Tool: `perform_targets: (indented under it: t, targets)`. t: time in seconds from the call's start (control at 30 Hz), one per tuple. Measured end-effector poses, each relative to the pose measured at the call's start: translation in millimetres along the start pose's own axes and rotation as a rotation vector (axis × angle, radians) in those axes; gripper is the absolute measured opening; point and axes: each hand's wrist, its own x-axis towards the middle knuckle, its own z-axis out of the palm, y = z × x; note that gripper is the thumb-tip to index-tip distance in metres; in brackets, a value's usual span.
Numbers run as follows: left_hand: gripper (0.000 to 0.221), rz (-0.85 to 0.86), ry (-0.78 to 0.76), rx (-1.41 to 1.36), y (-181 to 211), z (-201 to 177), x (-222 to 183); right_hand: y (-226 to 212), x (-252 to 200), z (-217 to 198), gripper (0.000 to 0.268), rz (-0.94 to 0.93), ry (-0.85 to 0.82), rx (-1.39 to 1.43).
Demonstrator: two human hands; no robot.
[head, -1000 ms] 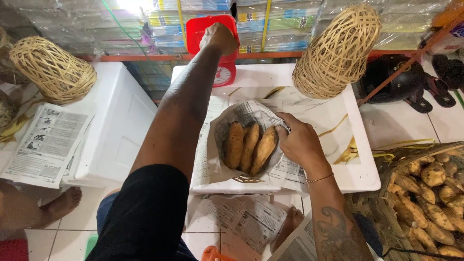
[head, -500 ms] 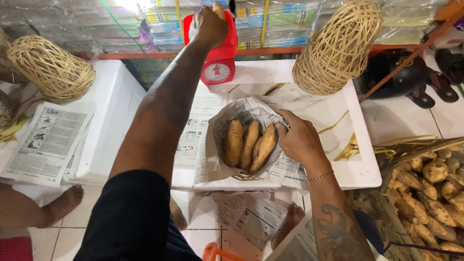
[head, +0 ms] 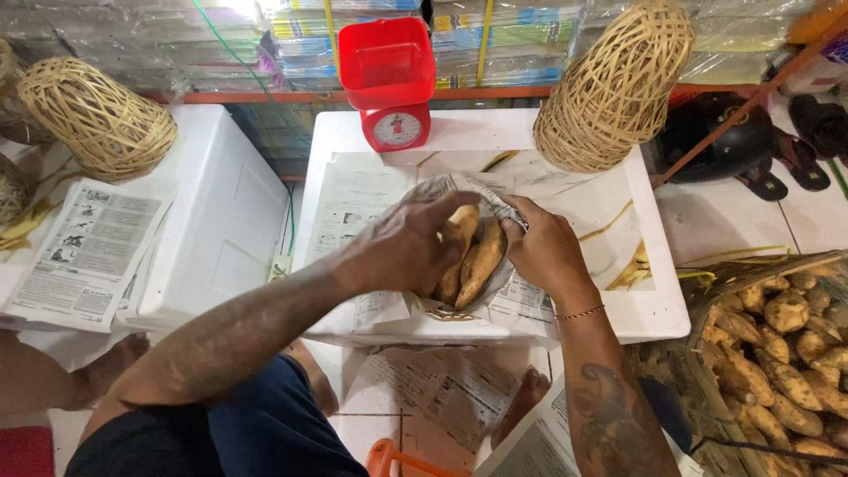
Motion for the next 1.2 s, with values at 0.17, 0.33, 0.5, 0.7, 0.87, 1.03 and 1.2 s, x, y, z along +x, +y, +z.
perform_targets:
  t: [0.17,0.33,0.5,0.7,0.87,1.03,1.2]
  targets:
    - [0.039,0.027,0.008,0.437,-36,69,10,2,-3,-2,0.043,-0.039,0.025,-0.035]
    - [0.029,0.045,0.0,0.692,-41,73,16,-3,-5,-5,0.041,-0.034,0.011,-0.015]
    - [0.028,-0.048,0.035,0.48,-58,51,28,-4,-4,-3,0.04,-0.037,0.013,0.023]
    - [0.06,-0.195,0.212,0.394,-110,10,91,-8,-5,-8,0.04,-0.023,-0.006,0.053]
    - [0.05,-0.234,0.065,0.26,-101,4,77,-7,-6,-14,0.043,0.001,-0.039,0.079]
    - [0.045,-0.235,-0.016,0.407,-145,3,105,0,-3,-13,0.045,-0.007,-0.014,0.111]
    - [0.046,-0.205,-0.236,0.539,-167,-8,123,-5,-3,-23,0.048,0.07,-0.045,0.126]
